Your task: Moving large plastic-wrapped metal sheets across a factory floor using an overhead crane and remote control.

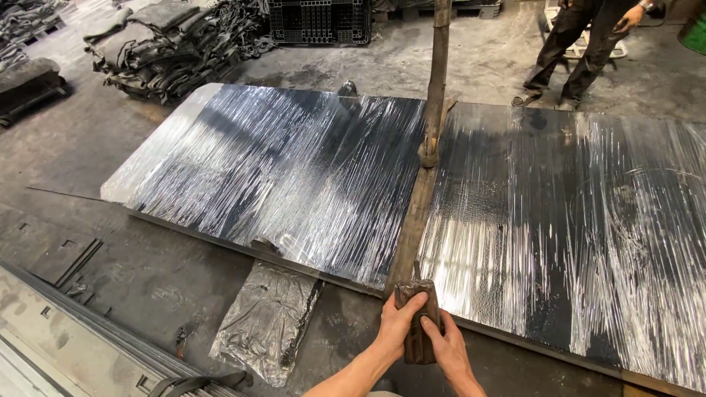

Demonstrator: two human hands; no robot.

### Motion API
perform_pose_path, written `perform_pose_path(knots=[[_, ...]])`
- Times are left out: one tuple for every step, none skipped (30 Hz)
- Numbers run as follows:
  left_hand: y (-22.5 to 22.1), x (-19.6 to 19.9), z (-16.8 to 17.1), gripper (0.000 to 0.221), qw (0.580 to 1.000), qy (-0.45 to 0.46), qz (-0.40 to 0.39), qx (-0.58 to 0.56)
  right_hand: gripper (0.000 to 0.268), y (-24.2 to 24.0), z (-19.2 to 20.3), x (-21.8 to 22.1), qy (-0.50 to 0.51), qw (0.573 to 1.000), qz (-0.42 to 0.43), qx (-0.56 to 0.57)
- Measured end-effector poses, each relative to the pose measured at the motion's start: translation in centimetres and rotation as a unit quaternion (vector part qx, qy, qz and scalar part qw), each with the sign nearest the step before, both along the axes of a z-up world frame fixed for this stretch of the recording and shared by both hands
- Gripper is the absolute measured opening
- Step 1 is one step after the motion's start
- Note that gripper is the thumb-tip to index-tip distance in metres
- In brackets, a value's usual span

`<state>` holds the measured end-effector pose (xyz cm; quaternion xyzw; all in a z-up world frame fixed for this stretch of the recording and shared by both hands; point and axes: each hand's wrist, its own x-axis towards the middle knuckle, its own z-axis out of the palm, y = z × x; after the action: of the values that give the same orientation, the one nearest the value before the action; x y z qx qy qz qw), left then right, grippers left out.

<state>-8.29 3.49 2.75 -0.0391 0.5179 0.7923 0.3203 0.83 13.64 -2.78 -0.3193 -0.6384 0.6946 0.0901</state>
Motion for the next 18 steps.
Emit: perform_pose_path(knots=[[-0.1,0.1,0.2,0.030,1.000,-0.001,-0.001,0.000,0.058,-0.1,0.1,0.1,-0.001,1.000,-0.001,0.000],[-0.2,0.2,0.4,0.030,1.000,-0.006,-0.004,-0.013,0.059,-0.1,0.3,0.2,-0.012,1.000,-0.001,0.001],[-0.2,0.2,0.7,0.030,1.000,-0.010,-0.007,-0.026,0.059,-0.2,0.5,0.2,-0.023,1.000,-0.002,0.002],[-0.3,0.2,0.7,0.030,1.000,-0.010,-0.009,-0.026,0.059,-0.2,0.3,0.3,-0.024,1.000,-0.004,0.001],[-0.4,0.3,0.7,0.030,0.999,-0.018,-0.011,-0.026,0.059,-0.2,0.1,0.3,-0.039,0.999,-0.003,0.000],[-0.4,0.4,0.6,0.030,0.999,-0.025,-0.014,-0.026,0.060,-0.3,-0.2,0.4,-0.055,0.998,-0.003,-0.001],[-0.4,0.4,0.5,0.030,0.999,-0.026,-0.015,-0.026,0.060,-0.3,0.0,0.5,-0.056,0.998,-0.004,-0.002],[-0.4,0.5,0.5,0.030,0.999,-0.029,-0.014,-0.029,0.060,-0.4,0.1,0.6,-0.057,0.998,-0.003,0.000],[-0.5,0.6,0.4,0.029,0.999,-0.033,-0.012,-0.032,0.060,-0.5,0.2,0.8,-0.059,0.998,-0.001,0.001],[-0.6,0.6,0.4,0.029,0.999,-0.035,-0.013,-0.034,0.060,-0.5,0.5,0.8,-0.061,0.998,-0.002,-0.001],[-0.6,0.7,0.2,0.029,0.999,-0.030,-0.012,-0.024,0.061,-0.5,0.6,0.9,-0.058,0.998,-0.001,0.003],[-0.7,0.9,0.1,0.029,0.999,-0.026,-0.011,-0.015,0.062,-0.6,0.8,1.0,-0.054,0.998,-0.001,0.007],[-0.8,0.9,0.1,0.029,0.999,-0.029,-0.011,-0.017,0.062,-0.7,0.9,1.1,-0.057,0.998,-0.001,0.005],[-0.9,1.0,0.1,0.028,0.999,-0.030,-0.013,-0.011,0.063,-0.8,1.1,1.1,-0.058,0.998,-0.002,0.001],[-0.9,1.0,0.2,0.027,0.999,-0.031,-0.013,-0.005,0.063,-0.8,1.3,1.1,-0.059,0.998,-0.002,-0.002],[-1.0,1.1,0.2,0.027,0.999,-0.033,-0.013,-0.005,0.063,-0.8,1.2,1.2,-0.061,0.998,-0.002,-0.003],[-1.0,1.1,0.3,0.028,0.999,-0.034,-0.015,-0.001,0.062,-0.9,1.1,1.2,-0.060,0.998,0.000,-0.008],[-1.1,1.1,0.4,0.028,0.999,-0.035,-0.017,0.003,0.061,-1.0,0.9,1.2,-0.060,0.998,0.002,-0.013]])
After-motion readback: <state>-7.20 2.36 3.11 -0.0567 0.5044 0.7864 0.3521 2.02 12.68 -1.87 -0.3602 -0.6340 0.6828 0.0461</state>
